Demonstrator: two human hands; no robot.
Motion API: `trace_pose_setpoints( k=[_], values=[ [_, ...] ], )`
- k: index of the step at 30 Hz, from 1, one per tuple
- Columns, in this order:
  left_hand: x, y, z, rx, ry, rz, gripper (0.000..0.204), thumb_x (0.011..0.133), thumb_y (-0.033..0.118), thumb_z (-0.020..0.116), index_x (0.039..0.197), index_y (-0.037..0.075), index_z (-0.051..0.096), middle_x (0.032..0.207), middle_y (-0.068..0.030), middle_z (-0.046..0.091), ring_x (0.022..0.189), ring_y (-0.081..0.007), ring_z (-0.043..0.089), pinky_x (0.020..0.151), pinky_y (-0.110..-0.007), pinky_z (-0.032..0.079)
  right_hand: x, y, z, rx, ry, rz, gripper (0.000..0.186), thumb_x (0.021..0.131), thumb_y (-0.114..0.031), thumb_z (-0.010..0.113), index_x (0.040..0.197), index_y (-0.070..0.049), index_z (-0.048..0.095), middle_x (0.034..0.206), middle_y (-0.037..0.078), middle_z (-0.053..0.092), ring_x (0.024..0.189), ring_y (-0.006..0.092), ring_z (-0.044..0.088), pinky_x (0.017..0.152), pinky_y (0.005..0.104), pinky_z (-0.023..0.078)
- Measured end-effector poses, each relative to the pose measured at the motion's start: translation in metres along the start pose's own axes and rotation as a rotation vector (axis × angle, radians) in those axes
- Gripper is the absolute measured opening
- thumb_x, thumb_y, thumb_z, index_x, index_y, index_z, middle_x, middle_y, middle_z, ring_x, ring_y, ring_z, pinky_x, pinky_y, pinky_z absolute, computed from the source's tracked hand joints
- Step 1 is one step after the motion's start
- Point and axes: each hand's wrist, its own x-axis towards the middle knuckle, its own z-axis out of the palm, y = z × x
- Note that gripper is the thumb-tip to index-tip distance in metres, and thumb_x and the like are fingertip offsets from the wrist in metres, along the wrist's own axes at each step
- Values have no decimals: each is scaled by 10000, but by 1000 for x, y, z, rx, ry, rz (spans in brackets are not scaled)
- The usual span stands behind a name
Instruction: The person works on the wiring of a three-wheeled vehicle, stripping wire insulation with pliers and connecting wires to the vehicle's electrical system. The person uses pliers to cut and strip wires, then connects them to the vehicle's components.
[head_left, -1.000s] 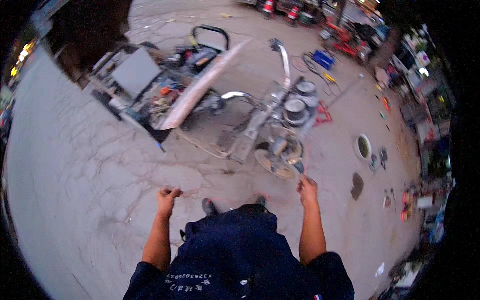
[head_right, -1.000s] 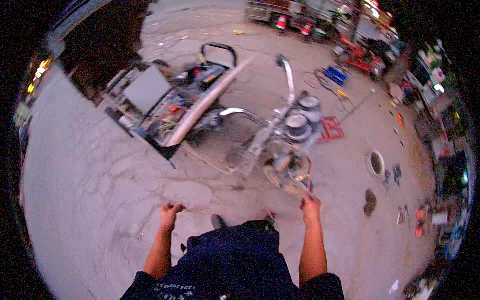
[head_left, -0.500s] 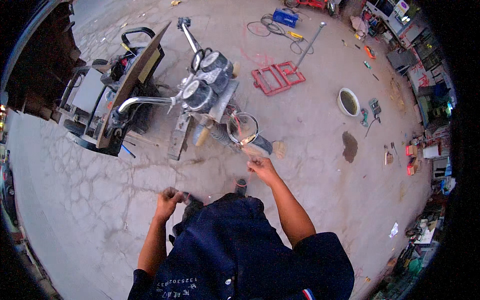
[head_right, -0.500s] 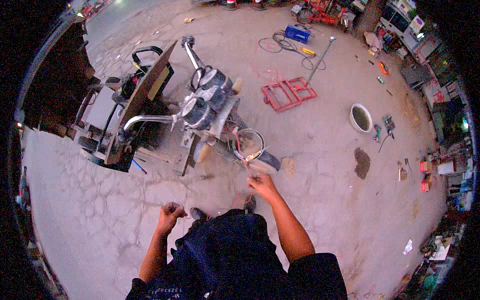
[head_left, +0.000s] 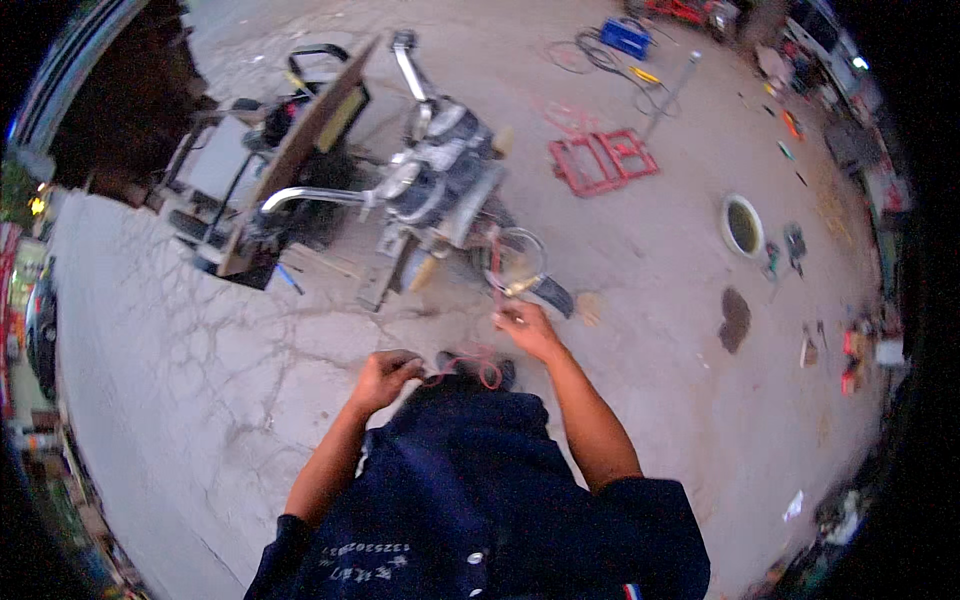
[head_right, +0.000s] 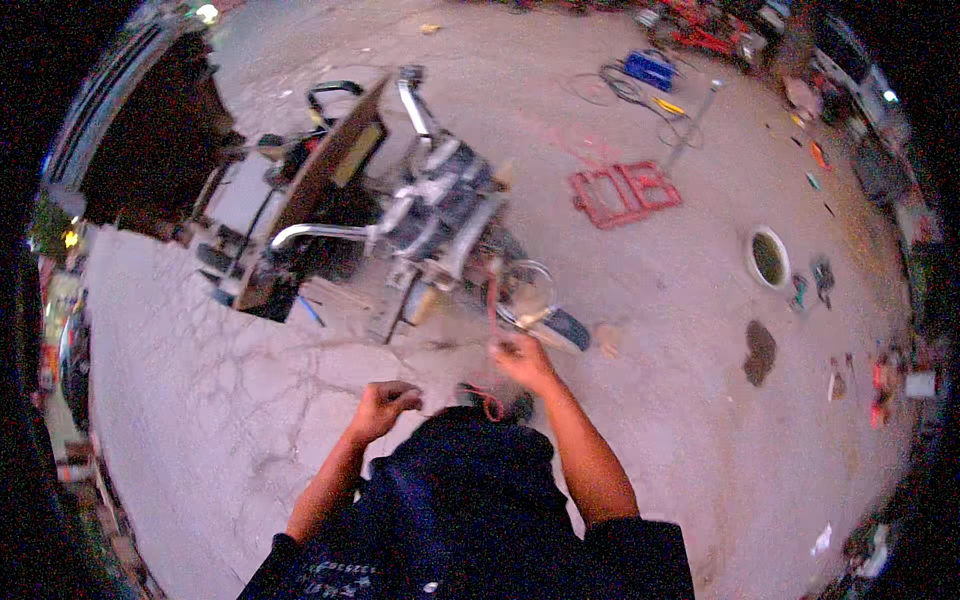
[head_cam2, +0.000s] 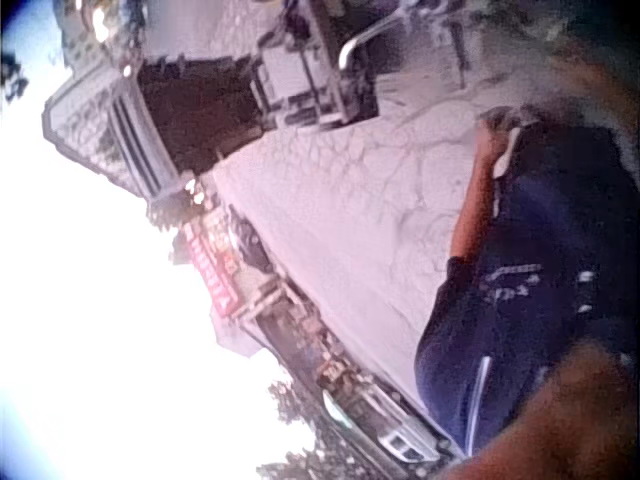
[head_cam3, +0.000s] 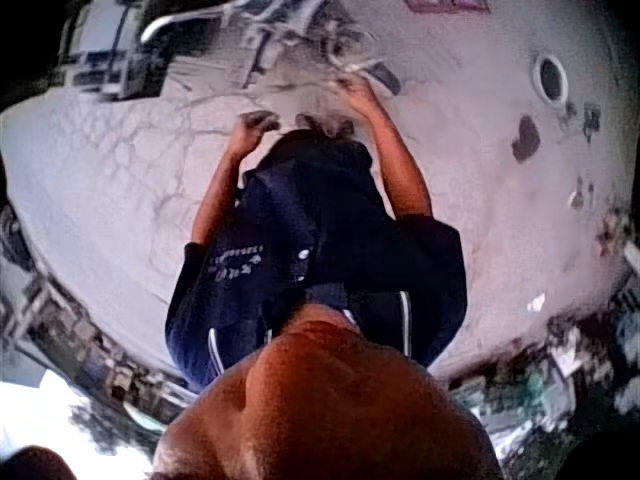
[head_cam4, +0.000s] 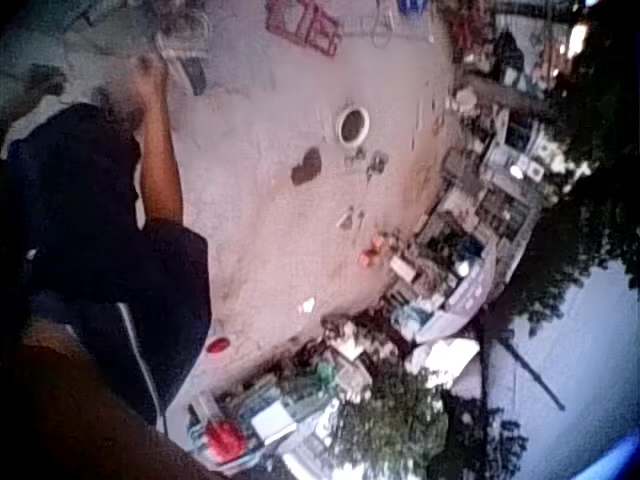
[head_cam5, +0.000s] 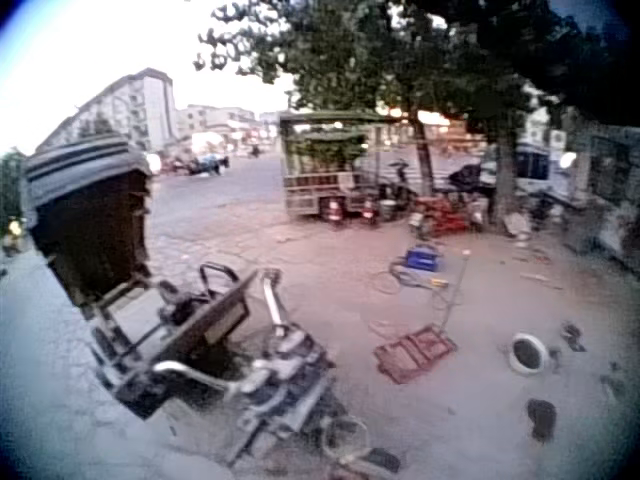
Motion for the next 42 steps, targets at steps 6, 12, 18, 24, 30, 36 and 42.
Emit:
trace_pose_setpoints(
  k=[6,12,18,24,30,36,42],
  values=[
    [42,7,-13,4,-134,74,240,949,179,555,1010,-28,660,877,-120,701,796,-179,646,746,-333,515,0,4,-6,51,150,72,282,854,-144,679,1069,27,616,894,80,664,806,161,641,754,304,520],
    [57,-10,-15,46,-41,148,226,951,168,520,952,-22,642,815,-116,684,747,-205,636,724,-347,496,1,-26,-2,164,188,146,275,874,-163,652,1071,19,595,941,107,661,845,203,648,802,354,517],
    [50,-58,-22,-64,53,60,225,945,164,523,1015,-20,633,881,-168,672,830,-247,640,776,-366,493,22,-29,-6,380,111,184,367,934,-339,571,1091,-7,582,930,104,670,917,211,640,837,356,494],
    [30,-85,-16,-247,251,-30,216,990,141,469,1062,-30,582,839,-77,627,789,-142,602,753,-311,511,70,-1,-28,396,73,336,436,947,-410,525,1026,8,621,971,120,673,873,215,650,820,349,511],
    [52,-12,26,-153,423,39,170,947,124,553,1004,-25,612,840,-45,604,756,-96,529,706,-253,458,110,32,-66,88,31,215,246,902,-223,595,896,13,665,753,66,673,674,139,619,633,294,497],
    [115,62,71,5,318,-142,269,884,142,629,1103,-15,620,718,-60,592,640,-128,523,609,-287,447,128,-3,-92,-7,35,125,227,889,-193,597,849,22,659,700,48,645,656,138,584,620,309,473],
    [173,88,106,189,418,5,322,883,67,543,1192,-21,561,902,-229,617,750,-339,621,693,-395,494,144,15,-82,62,-181,180,254,879,-247,637,918,-2,689,802,73,688,737,126,614,680,313,490]
  ],
)
